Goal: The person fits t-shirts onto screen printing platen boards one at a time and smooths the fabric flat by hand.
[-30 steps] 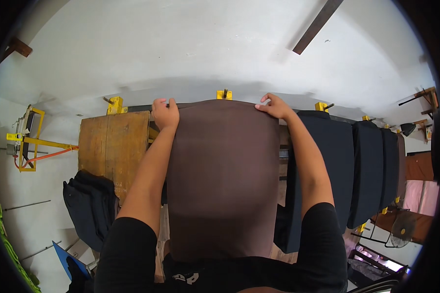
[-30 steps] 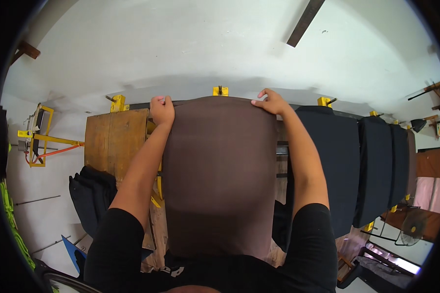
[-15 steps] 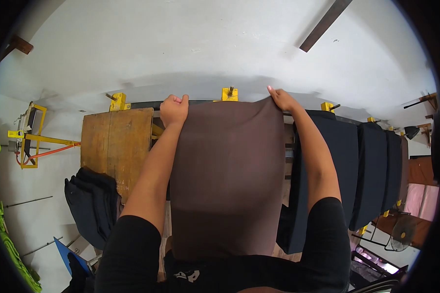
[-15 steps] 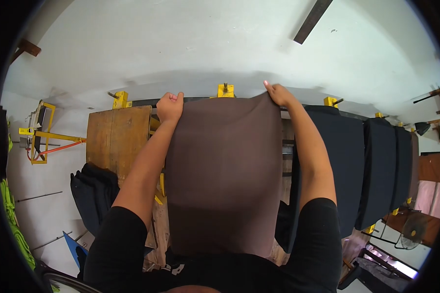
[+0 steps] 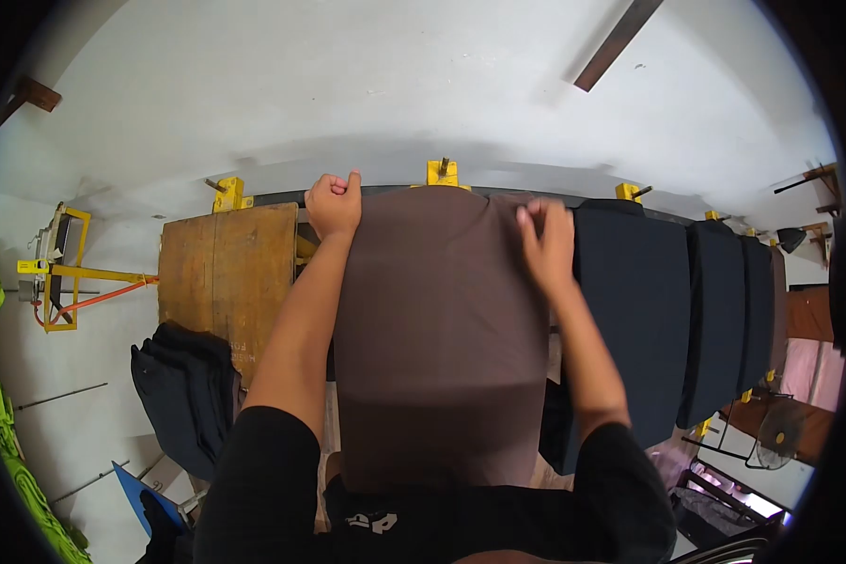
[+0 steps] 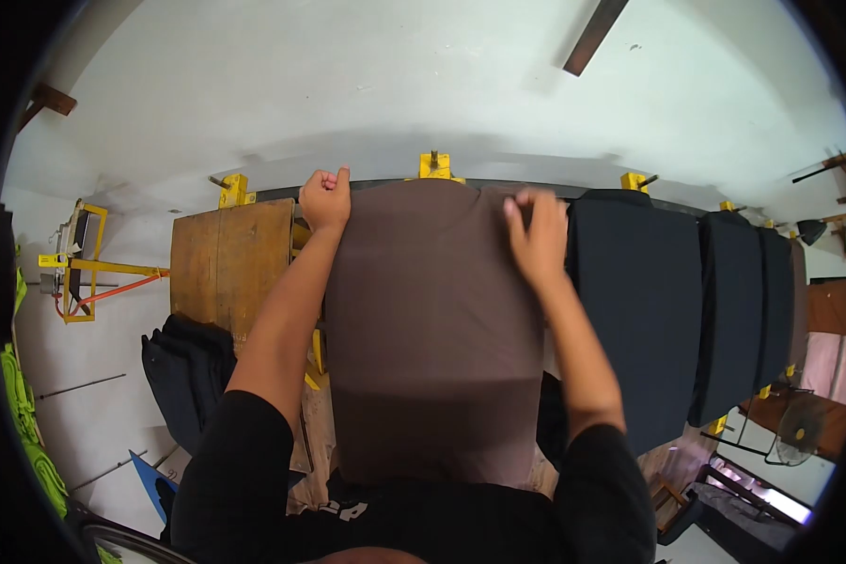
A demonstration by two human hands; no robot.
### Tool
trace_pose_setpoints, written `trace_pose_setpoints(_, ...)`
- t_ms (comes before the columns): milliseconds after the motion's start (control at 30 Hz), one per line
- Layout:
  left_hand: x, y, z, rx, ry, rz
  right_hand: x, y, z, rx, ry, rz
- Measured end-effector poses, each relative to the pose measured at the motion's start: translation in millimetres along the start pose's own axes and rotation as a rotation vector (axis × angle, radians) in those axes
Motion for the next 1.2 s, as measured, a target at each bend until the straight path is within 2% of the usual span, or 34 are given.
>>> trace_pose_setpoints(67,8.8,4.7,-7.0,0.078,0.097,0.184,-38.4,61.1,-31.1,0.029,-0.037,-0.005)
trace_pose_setpoints(100,7.4,7.6,-10.8,0.086,0.108,0.194,-45.6,97.1,-38.9,-0.019,-0.044,0.047)
trace_pose_setpoints(167,29.8,25.3,-8.9,-0.055,-0.047,0.481,-65.8,167.9,-62.5,-0.050,-0.012,0.052)
trace_pose_setpoints(233,42.0,56.1,-32.3,-0.047,-0.151,0.732,-64.5,236.7,-83.8,-0.158,-0.013,0.159)
trace_pose_setpoints(300,30.5,82.2,-59.6,-0.093,-0.162,0.827,-67.2,297.9,-110.2,-0.237,-0.004,0.243)
trace_pose_setpoints(367,8.4,116.1,-92.6,-0.038,-0.210,0.791,-62.4,350.3,-132.0,-0.309,0.055,0.294)
trace_pose_setpoints(433,-7.7,159.5,-140.4,-0.073,-0.041,0.593,-52.3,391.3,-143.3,-0.276,0.077,0.404)
trace_pose_setpoints(467,-20.5,190.1,-159.2,-0.119,-0.031,0.504,-47.9,405.7,-140.7,-0.289,0.032,0.447)
trace_pose_setpoints(533,-55.1,259.0,-185.7,-0.198,-0.052,0.319,-32.3,434.3,-121.7,-0.304,-0.156,0.677)
trace_pose_setpoints(567,-79.0,296.4,-193.2,-0.235,-0.084,0.221,-36.8,428.3,-126.6,-0.283,-0.109,0.717)
trace_pose_setpoints(633,-125.4,371.0,-204.2,-0.265,-0.102,0.172,-35.8,431.7,-124.7,-0.268,-0.067,0.744)
trace_pose_setpoints(700,-135.2,420.9,-226.4,-0.340,-0.102,-0.009,-38.2,428.5,-131.9,-0.244,-0.027,0.757)
trace_pose_setpoints(967,-153.0,431.7,-238.5,-0.415,-0.259,0.045,-34.7,439.4,-131.9,-0.244,0.020,0.739)
trace_pose_setpoints(1033,-148.7,426.7,-241.6,-0.556,-0.466,-0.020,-33.4,438.2,-130.4,-0.272,-0.005,0.752)
trace_pose_setpoints(1100,-162.5,422.8,-244.5,-0.523,-0.450,0.031,-32.8,441.7,-134.0,-0.247,-0.028,0.761)
trace_pose_setpoints(1200,-180.5,417.8,-239.6,-0.522,-0.471,0.013,-3.2,459.5,-116.4,-0.197,-0.199,0.926)
Point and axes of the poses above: each hand's wrist, its own y-axis away from the middle knuckle, its own z-axis out of the palm, x = y × z, the point moved 10 cm from there along -y, towards the middle knuckle, and after that the axes turned 2 degrees about y, right-handed, at the moved point
